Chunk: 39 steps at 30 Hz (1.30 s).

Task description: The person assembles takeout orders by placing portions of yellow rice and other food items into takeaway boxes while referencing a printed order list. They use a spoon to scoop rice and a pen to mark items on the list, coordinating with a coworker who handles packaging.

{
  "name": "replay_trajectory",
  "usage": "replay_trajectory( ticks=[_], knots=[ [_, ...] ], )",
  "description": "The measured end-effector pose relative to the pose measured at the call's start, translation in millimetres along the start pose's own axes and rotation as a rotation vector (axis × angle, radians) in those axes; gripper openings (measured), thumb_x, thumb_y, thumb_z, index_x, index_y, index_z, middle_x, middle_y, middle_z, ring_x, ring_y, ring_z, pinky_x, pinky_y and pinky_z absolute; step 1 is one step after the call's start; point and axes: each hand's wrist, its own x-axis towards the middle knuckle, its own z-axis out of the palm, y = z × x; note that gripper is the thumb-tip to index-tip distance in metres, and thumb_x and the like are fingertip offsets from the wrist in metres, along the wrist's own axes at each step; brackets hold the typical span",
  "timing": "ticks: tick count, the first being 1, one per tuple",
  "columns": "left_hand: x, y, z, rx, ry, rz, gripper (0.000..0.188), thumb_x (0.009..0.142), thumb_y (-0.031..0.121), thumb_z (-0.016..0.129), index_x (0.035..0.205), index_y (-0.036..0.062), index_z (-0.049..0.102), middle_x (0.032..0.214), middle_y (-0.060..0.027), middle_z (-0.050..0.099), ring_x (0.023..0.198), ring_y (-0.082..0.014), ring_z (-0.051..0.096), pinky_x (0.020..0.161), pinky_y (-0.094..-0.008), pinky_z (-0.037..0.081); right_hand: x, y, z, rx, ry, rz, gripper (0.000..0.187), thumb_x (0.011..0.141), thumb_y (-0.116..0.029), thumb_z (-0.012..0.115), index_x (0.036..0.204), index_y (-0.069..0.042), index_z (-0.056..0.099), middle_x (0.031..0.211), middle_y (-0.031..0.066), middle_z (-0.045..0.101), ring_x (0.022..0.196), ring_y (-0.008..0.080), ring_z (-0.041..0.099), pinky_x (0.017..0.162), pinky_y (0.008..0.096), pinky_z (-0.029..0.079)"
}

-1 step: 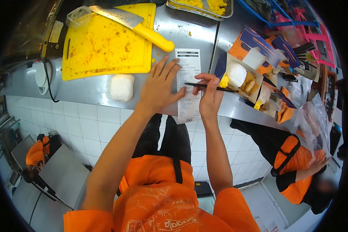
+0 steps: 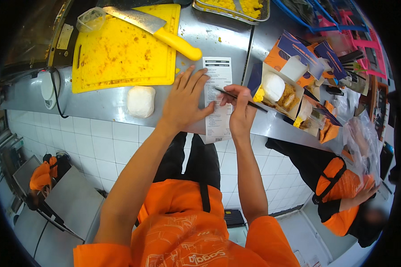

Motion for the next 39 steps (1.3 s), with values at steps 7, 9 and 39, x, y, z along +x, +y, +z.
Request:
replay_trajectory(
  ticks=[7,9,39],
  knots=[
    [4.8,-3.5,2.6,0.009,0.032,0.025,0.069,0.074,0.038,0.074,0.129,0.0022,0.052,0.143,-0.0110,0.048,0.141,-0.0341,0.036,0.117,-0.0508,0.027,17.2,24.6,3.3,-0.410,-0.053,-0.181,0.017,0.079,-0.004,0.070,0.095,-0.002,0.064,0.081,0.0082,0.067,0.068,0.0126,0.063,0.064,0.0270,0.051],
    [4.8,-4.4,2.6,0.001,0.028,0.024,0.070,0.073,0.038,0.074,0.129,0.0022,0.052,0.143,-0.0114,0.048,0.141,-0.0339,0.035,0.117,-0.0504,0.027,20.1,25.4,5.6,-0.427,-0.074,-0.210,0.016,0.080,-0.004,0.070,0.094,-0.001,0.064,0.081,0.0103,0.069,0.069,0.0152,0.066,0.065,0.0286,0.053],
    [13.4,7.8,1.2,0.031,0.050,0.007,0.048,0.081,0.004,0.056,0.130,0.0038,0.053,0.143,-0.0156,0.049,0.139,-0.0386,0.037,0.116,-0.0519,0.026,19.4,32.2,-10.1,-0.378,-0.014,-0.493,0.024,0.075,0.006,0.065,0.098,0.001,0.061,0.089,0.0157,0.062,0.081,0.0328,0.064,0.070,0.0366,0.052]
  ],
)
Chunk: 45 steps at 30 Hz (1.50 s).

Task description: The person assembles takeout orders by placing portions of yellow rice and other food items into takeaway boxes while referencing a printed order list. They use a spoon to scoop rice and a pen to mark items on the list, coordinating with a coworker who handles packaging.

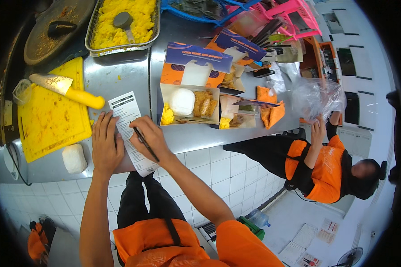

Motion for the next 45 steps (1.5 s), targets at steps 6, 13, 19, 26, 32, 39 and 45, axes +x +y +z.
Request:
replay_trajectory(
  ticks=[6,13,19,26,32,39,45],
  knots=[
    [-4.5,-7.2,6.5,0.027,0.032,0.050,0.050,0.080,0.004,0.057,0.130,0.0027,0.051,0.141,-0.0160,0.050,0.137,-0.0389,0.040,0.115,-0.0494,0.029,-8.4,9.5,4.6,0.039,0.026,0.056,0.017,0.077,0.004,0.066,0.092,-0.001,0.059,0.088,0.0155,0.063,0.082,0.0308,0.065,0.072,0.0365,0.053],
    [-6.4,-10.3,7.6,0.002,0.059,0.026,0.051,0.078,0.007,0.057,0.129,0.0033,0.052,0.140,-0.0159,0.050,0.136,-0.0383,0.041,0.114,-0.0502,0.031,-2.5,6.7,1.5,-0.059,-0.009,0.059,0.015,0.080,-0.004,0.068,0.095,-0.003,0.064,0.081,0.0063,0.064,0.069,0.0107,0.058,0.061,0.0251,0.046],
    [-8.9,-10.7,8.9,0.001,0.063,0.006,0.049,0.079,0.007,0.057,0.128,0.0054,0.052,0.140,-0.0129,0.051,0.136,-0.0363,0.041,0.116,-0.0470,0.031,-4.7,2.4,0.8,-0.076,-0.079,0.211,0.013,0.082,-0.007,0.070,0.093,-0.002,0.064,0.079,0.0089,0.067,0.066,0.0142,0.061,0.062,0.0280,0.049],
    [-8.1,-9.8,8.7,0.027,0.072,0.003,0.048,0.081,0.012,0.056,0.128,0.0053,0.052,0.138,-0.0133,0.050,0.136,-0.0351,0.041,0.115,-0.0502,0.031,-1.9,-1.7,4.4,-0.075,-0.052,0.190,0.012,0.084,-0.005,0.069,0.094,0.000,0.064,0.082,0.0098,0.067,0.071,0.0158,0.063,0.066,0.0281,0.050],
    [-9.0,-10.4,10.1,0.004,0.070,-0.024,0.046,0.081,0.009,0.056,0.128,0.0069,0.054,0.142,-0.0104,0.051,0.138,-0.0338,0.041,0.116,-0.0482,0.031,-1.4,-2.5,4.7,-0.072,-0.060,0.193,0.012,0.084,-0.003,0.067,0.093,0.001,0.062,0.085,0.0150,0.068,0.076,0.0220,0.069,0.072,0.0313,0.055],
    [-8.2,-9.2,8.9,0.014,0.071,-0.022,0.047,0.081,0.009,0.056,0.128,0.0066,0.053,0.142,-0.0112,0.050,0.138,-0.0345,0.040,0.116,-0.0480,0.031,-3.1,-4.2,3.4,-0.080,-0.055,0.224,0.010,0.083,-0.004,0.067,0.089,0.001,0.061,0.083,0.0147,0.068,0.074,0.0224,0.068,0.069,0.0324,0.054],
    [-9.1,-9.4,7.9,0.020,0.065,-0.018,0.048,0.081,0.009,0.057,0.129,0.0069,0.052,0.142,-0.0111,0.050,0.138,-0.0339,0.039,0.116,-0.0480,0.030,-2.7,-1.6,2.9,-0.082,-0.059,0.204,0.009,0.082,-0.004,0.067,0.088,0.000,0.061,0.082,0.0146,0.068,0.070,0.0226,0.067,0.067,0.0322,0.053]
  ],
)
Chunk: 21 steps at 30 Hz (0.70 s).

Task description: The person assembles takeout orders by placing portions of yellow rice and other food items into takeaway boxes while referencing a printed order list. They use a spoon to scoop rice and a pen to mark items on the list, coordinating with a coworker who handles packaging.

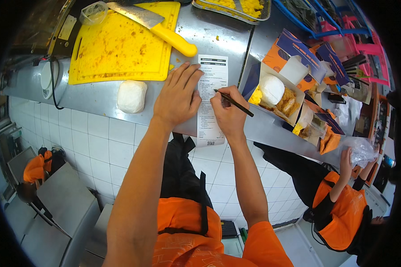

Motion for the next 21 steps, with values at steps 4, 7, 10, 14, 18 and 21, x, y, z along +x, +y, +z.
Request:
replay_trajectory(
  ticks=[4,7,10,14,18,21],
  knots=[
    [0.9,0.1,0.4,0.005,-0.006,-0.001,0.048,0.081,0.010,0.057,0.129,0.0068,0.052,0.142,-0.0111,0.050,0.138,-0.0339,0.039,0.116,-0.0478,0.030,-12.6,-2.9,-3.5,-0.033,0.083,-0.008,0.009,0.081,-0.004,0.068,0.087,0.000,0.063,0.080,0.0136,0.067,0.068,0.0217,0.065,0.067,0.0316,0.053],
    [0.5,-1.5,0.4,-0.011,0.005,0.004,0.048,0.081,0.010,0.056,0.129,0.0066,0.052,0.142,-0.0111,0.050,0.138,-0.0339,0.040,0.116,-0.0480,0.030,-27.4,-6.2,-8.6,-0.063,0.088,0.051,0.012,0.080,-0.003,0.070,0.091,0.000,0.066,0.083,0.0136,0.068,0.072,0.0217,0.068,0.068,0.0308,0.054],
    [-0.9,-1.6,1.0,-0.018,0.005,0.004,0.049,0.081,0.009,0.056,0.129,0.0063,0.052,0.142,-0.0112,0.050,0.138,-0.0339,0.040,0.116,-0.0482,0.030,-26.2,-3.0,-6.0,-0.035,0.076,-0.020,0.013,0.081,-0.003,0.071,0.093,-0.001,0.067,0.087,0.0134,0.069,0.075,0.0230,0.069,0.070,0.0310,0.054],
    [-0.3,-0.9,2.1,-0.001,0.010,0.003,0.049,0.080,0.008,0.056,0.129,0.0061,0.052,0.142,-0.0121,0.050,0.137,-0.0341,0.041,0.116,-0.0481,0.030,-19.2,1.8,-1.7,-0.023,0.092,-0.082,0.015,0.081,-0.003,0.072,0.095,-0.001,0.068,0.090,0.0128,0.070,0.079,0.0248,0.069,0.074,0.0315,0.054],
    [2.0,-0.3,2.0,-0.009,0.000,0.016,0.050,0.079,0.009,0.056,0.129,0.0052,0.052,0.142,-0.0137,0.050,0.138,-0.0344,0.041,0.116,-0.0486,0.030,-19.0,0.5,-2.0,-0.035,0.113,-0.047,0.015,0.081,-0.005,0.072,0.095,-0.004,0.068,0.090,0.0121,0.070,0.080,0.0262,0.070,0.073,0.0327,0.055],
    [2.5,-0.8,1.0,0.016,-0.001,0.034,0.051,0.078,0.010,0.057,0.129,0.0043,0.052,0.141,-0.0138,0.051,0.139,-0.0338,0.040,0.115,-0.0499,0.031,-20.7,-1.2,-4.8,-0.035,0.113,0.004,0.014,0.081,-0.005,0.072,0.093,-0.004,0.066,0.088,0.0121,0.069,0.079,0.0267,0.070,0.072,0.0335,0.054]
  ],
)
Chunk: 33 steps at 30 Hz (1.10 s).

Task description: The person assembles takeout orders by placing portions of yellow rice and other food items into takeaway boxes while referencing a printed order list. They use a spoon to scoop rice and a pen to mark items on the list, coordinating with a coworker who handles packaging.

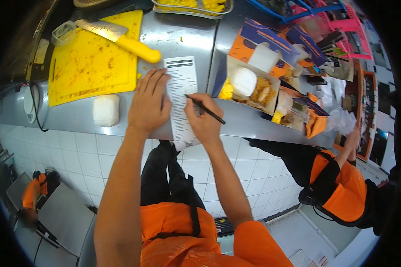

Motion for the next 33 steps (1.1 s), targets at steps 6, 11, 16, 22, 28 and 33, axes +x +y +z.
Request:
replay_trajectory(
  ticks=[6,11,16,22,28,33],
  knots=[
    [-0.3,1.6,-0.5,0.026,-0.008,0.001,0.051,0.079,0.010,0.057,0.128,0.0040,0.052,0.141,-0.0136,0.050,0.139,-0.0333,0.040,0.116,-0.0495,0.030,0.5,0.7,-3.0,0.005,-0.007,-0.009,0.012,0.080,-0.004,0.070,0.090,-0.002,0.064,0.085,0.0120,0.068,0.078,0.0282,0.070,0.070,0.0349,0.054],
    [0.1,2.2,-1.6,0.025,-0.011,-0.002,0.050,0.079,0.010,0.056,0.129,0.0040,0.051,0.142,-0.0134,0.050,0.139,-0.0333,0.040,0.116,-0.0494,0.030,-0.6,6.3,-2.1,-0.005,-0.002,-0.019,0.013,0.080,-0.007,0.072,0.089,-0.001,0.065,0.074,0.0060,0.064,0.057,0.0104,0.051,0.052,0.0259,0.041],
    [0.6,2.7,-2.3,0.025,-0.022,-0.006,0.050,0.081,0.010,0.056,0.130,0.0037,0.051,0.142,-0.0134,0.050,0.139,-0.0336,0.039,0.116,-0.0495,0.029,-1.4,7.9,-3.4,0.029,0.030,-0.049,0.013,0.082,-0.007,0.071,0.090,-0.001,0.064,0.071,0.0042,0.064,0.054,0.0087,0.049,0.050,0.0251,0.039],
    [0.3,2.3,-0.4,0.074,-0.015,0.012,0.051,0.086,0.013,0.055,0.136,0.0030,0.050,0.145,-0.0135,0.048,0.139,-0.0334,0.039,0.116,-0.0491,0.029,-4.5,7.2,1.3,0.006,0.061,-0.045,0.014,0.087,-0.009,0.070,0.098,-0.002,0.064,0.082,0.0059,0.073,0.053,0.0066,0.052,0.049,0.0233,0.041],
    [-1.5,0.9,0.2,0.036,-0.010,-0.014,0.052,0.087,0.015,0.055,0.138,0.0038,0.049,0.146,-0.0132,0.047,0.139,-0.0332,0.040,0.116,-0.0485,0.030,-4.3,9.1,2.0,-0.059,0.058,-0.048,0.016,0.088,-0.007,0.069,0.103,-0.005,0.065,0.084,0.0050,0.074,0.054,0.0055,0.055,0.051,0.0224,0.043],
    [-2.4,-0.8,2.8,0.049,0.017,-0.008,0.052,0.088,0.017,0.054,0.138,0.0046,0.049,0.146,-0.0126,0.048,0.137,-0.0325,0.041,0.115,-0.0486,0.030,-3.2,4.0,-4.2,-0.011,0.002,-0.124,0.016,0.084,-0.001,0.068,0.100,-0.002,0.064,0.080,0.0035,0.070,0.061,0.0064,0.057,0.054,0.0222,0.044]
  ],
)
